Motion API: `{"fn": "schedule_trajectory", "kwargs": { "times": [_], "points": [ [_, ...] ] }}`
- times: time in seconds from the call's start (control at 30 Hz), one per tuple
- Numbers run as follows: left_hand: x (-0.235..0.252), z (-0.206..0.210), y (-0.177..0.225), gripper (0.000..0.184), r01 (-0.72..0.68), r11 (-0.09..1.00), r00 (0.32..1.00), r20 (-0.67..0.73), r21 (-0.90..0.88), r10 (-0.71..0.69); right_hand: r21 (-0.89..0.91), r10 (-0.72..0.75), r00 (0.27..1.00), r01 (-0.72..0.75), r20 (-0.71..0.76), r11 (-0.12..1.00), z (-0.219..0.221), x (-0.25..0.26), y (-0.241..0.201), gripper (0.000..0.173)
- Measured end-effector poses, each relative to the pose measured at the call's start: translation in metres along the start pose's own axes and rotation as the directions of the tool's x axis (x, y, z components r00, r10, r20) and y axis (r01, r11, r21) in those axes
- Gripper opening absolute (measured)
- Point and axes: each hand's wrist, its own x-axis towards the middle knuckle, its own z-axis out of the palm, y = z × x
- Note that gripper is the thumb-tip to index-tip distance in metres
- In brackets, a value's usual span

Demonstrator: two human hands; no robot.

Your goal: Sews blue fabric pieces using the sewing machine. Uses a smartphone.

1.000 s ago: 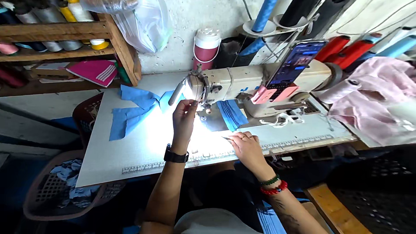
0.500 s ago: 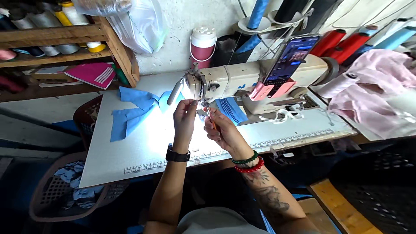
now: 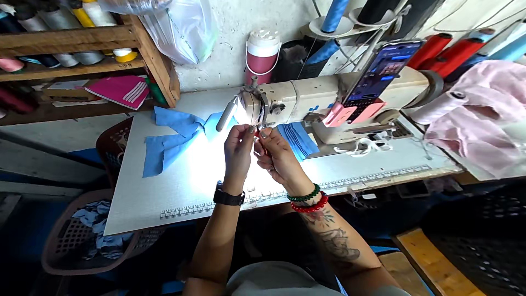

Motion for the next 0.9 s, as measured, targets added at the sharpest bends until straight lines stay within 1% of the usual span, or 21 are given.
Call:
{"fn": "schedule_trajectory", "kwargs": {
  "times": [0.03,0.1,0.23,0.3,0.33,0.37,0.4,0.47,0.5,0.53,0.57,0.6,0.63,0.67,0.7,0.73,0.77,0.8,0.83,0.87,0.9],
  "points": [
    [-0.004,-0.001,0.004,0.013,-0.012,1.000,1.000,0.006,0.004,0.012,-0.015,0.004,1.000,-0.004,0.002,1.000,-0.002,-0.002,0.001,0.016],
    [-0.008,-0.006,0.010,0.012,-0.099,0.994,0.995,0.015,-0.057,0.100,-0.045,0.024,1.000,-0.024,0.011,0.999,-0.008,-0.006,0.004,0.015],
    [-0.011,-0.030,0.030,0.016,-0.279,0.942,0.960,-0.085,-0.186,0.267,-0.061,0.068,0.996,-0.071,-0.063,0.996,-0.020,-0.013,0.014,0.029],
    [-0.012,-0.048,0.038,0.019,-0.330,0.859,0.943,-0.095,-0.391,0.319,-0.047,0.056,0.989,-0.063,-0.135,0.997,-0.021,-0.016,0.018,0.033],
    [-0.014,-0.055,0.041,0.018,-0.312,0.801,0.947,-0.102,-0.511,0.304,-0.062,0.035,0.987,-0.046,-0.158,0.997,-0.019,-0.016,0.018,0.034],
    [-0.018,-0.060,0.042,0.019,-0.263,0.763,0.960,-0.084,-0.591,0.266,-0.096,0.011,0.987,-0.026,-0.162,0.995,-0.017,-0.016,0.017,0.035],
    [-0.025,-0.065,0.039,0.019,-0.202,0.771,0.973,-0.033,-0.603,0.229,-0.125,-0.009,0.990,-0.009,-0.144,0.992,-0.014,-0.017,0.014,0.037],
    [-0.042,-0.070,0.021,0.017,-0.057,0.888,0.990,0.090,-0.457,0.111,-0.121,-0.028,0.997,0.019,-0.078,0.992,-0.006,-0.017,0.006,0.040],
    [-0.052,-0.070,0.008,0.016,0.042,0.933,0.986,0.164,-0.357,0.019,-0.097,-0.039,0.998,0.033,-0.055,0.995,-0.003,-0.017,0.001,0.041],
    [-0.063,-0.069,-0.004,0.016,0.151,0.953,0.967,0.238,-0.261,-0.088,-0.078,-0.055,0.997,0.050,-0.053,0.996,0.000,-0.017,-0.003,0.041],
    [-0.072,-0.067,-0.013,0.015,0.263,0.946,0.932,0.303,-0.190,-0.198,-0.076,-0.078,0.994,0.072,-0.075,0.995,0.001,-0.018,-0.006,0.040],
    [-0.079,-0.065,-0.021,0.015,0.360,0.917,0.890,0.359,-0.171,-0.282,-0.106,-0.118,0.986,0.106,-0.116,0.989,0.002,-0.018,-0.005,0.039],
    [-0.084,-0.064,-0.026,0.016,0.430,0.882,0.857,0.392,-0.192,-0.333,-0.187,-0.184,0.971,0.155,-0.151,0.970,0.001,-0.019,0.000,0.038],
    [-0.086,-0.063,-0.029,0.017,0.458,0.865,0.847,0.395,-0.202,-0.356,-0.326,-0.285,0.947,0.226,-0.147,0.918,-0.005,-0.021,0.009,0.037],
    [-0.085,-0.061,-0.027,0.017,0.441,0.882,0.860,0.362,-0.169,-0.361,-0.495,-0.406,0.910,0.313,-0.088,0.811,-0.013,-0.025,0.020,0.036],
    [-0.080,-0.058,-0.023,0.016,0.388,0.918,0.890,0.294,-0.087,-0.348,-0.658,-0.501,0.865,0.382,0.008,0.649,-0.024,-0.030,0.032,0.034],
    [-0.073,-0.055,-0.019,0.016,0.318,0.948,0.926,0.208,0.026,-0.316,-0.777,-0.532,0.841,0.402,0.103,0.485,-0.033,-0.036,0.043,0.032],
    [-0.064,-0.051,-0.014,0.018,0.252,0.958,0.954,0.130,0.134,-0.269,-0.850,-0.511,0.841,0.391,0.175,0.353,-0.042,-0.043,0.053,0.032],
    [-0.055,-0.046,-0.009,0.021,0.206,0.957,0.971,0.076,0.202,-0.225,-0.889,-0.464,0.854,0.382,0.235,0.253,-0.049,-0.050,0.063,0.030],
    [-0.045,-0.043,-0.006,0.026,0.171,0.962,0.979,0.070,0.214,-0.189,-0.902,-0.411,0.865,0.390,0.289,0.188,-0.056,-0.057,0.073,0.031],
    [-0.036,-0.041,-0.005,0.032,0.145,0.971,0.980,0.111,0.189,-0.168,-0.903,-0.355,0.873,0.404,0.334,0.145,-0.062,-0.062,0.080,0.032]
  ]
}}
